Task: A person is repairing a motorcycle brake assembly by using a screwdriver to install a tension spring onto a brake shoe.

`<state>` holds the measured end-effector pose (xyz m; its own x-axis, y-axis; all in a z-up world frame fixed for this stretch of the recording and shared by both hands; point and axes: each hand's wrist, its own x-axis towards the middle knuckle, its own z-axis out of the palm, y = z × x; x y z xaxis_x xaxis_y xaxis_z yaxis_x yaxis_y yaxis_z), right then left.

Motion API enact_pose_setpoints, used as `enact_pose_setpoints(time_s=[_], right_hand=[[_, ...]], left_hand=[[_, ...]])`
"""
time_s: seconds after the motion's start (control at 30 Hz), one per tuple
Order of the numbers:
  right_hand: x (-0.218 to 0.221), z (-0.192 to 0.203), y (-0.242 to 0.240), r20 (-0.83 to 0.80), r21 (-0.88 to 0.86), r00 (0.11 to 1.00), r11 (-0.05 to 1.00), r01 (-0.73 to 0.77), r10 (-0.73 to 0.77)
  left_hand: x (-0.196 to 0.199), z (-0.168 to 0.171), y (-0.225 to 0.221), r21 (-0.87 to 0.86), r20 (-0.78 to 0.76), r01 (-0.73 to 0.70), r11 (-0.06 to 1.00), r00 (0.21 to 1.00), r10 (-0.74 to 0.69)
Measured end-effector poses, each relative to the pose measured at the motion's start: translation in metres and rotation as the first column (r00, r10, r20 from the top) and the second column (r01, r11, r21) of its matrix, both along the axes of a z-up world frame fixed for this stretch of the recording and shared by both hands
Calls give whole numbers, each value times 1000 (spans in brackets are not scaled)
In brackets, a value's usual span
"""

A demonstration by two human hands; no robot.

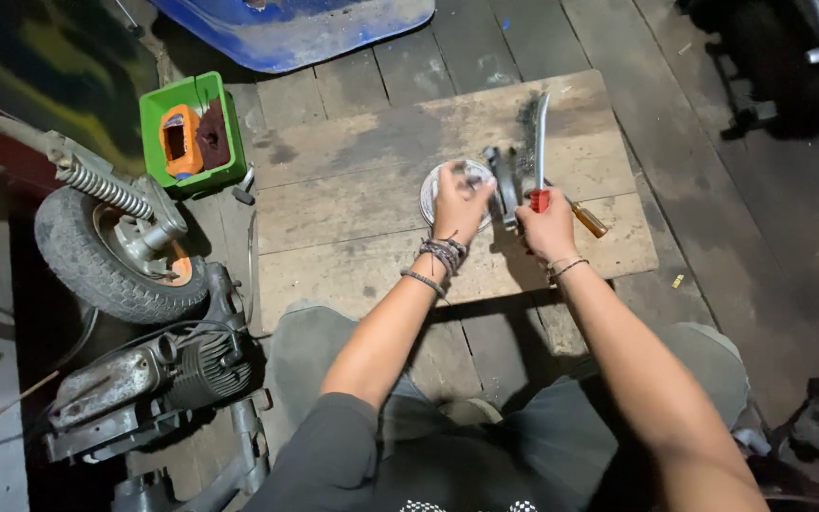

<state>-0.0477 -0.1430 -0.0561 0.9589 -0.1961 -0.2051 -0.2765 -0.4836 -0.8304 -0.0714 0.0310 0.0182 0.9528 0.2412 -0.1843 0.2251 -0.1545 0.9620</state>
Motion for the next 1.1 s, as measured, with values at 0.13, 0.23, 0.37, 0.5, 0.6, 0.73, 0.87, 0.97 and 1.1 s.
enact_pose_setpoints(time_s=[0.13, 0.23, 0.37, 0.5, 0.6, 0.73, 0.87, 0.97, 1.1], right_hand=[[7, -1, -12, 28, -25, 999, 999, 41, -40], [4, -2, -16, 54, -100, 998, 995, -13, 18], [-7, 6, -11, 3, -139, 998, 989, -54, 55], [-12, -2, -5, 18, -223, 999, 974, -40, 45], [-11, -9, -4, -22, -267, 1000, 964, -13, 7], [-10, -19, -10, -78, -230, 997, 973, 3, -21], [-19, -11, -5, -100, -196, 994, 980, 29, -49], [-20, -21, -8, -90, -182, 994, 982, 40, -58], [-21, -21, -11, -86, -164, 995, 985, 45, -60]], left_hand=[[-9, 14, 17, 89, 214, -9, 996, 977, -10], [-12, 3, 26, 400, 373, 173, 900, 866, -332], [-13, -11, 25, 561, 333, 226, 797, 820, -467], [-13, -25, 23, 652, 286, 201, 731, 828, -483], [-20, -12, 21, 641, 297, 161, 751, 850, -435], [-12, -35, 22, 657, 298, 174, 733, 834, -465], [-14, -30, 18, 628, 271, 230, 744, 831, -485], [-12, -33, 15, 612, 232, 290, 736, 824, -517], [-7, -41, 8, 663, 190, 313, 680, 809, -557]])
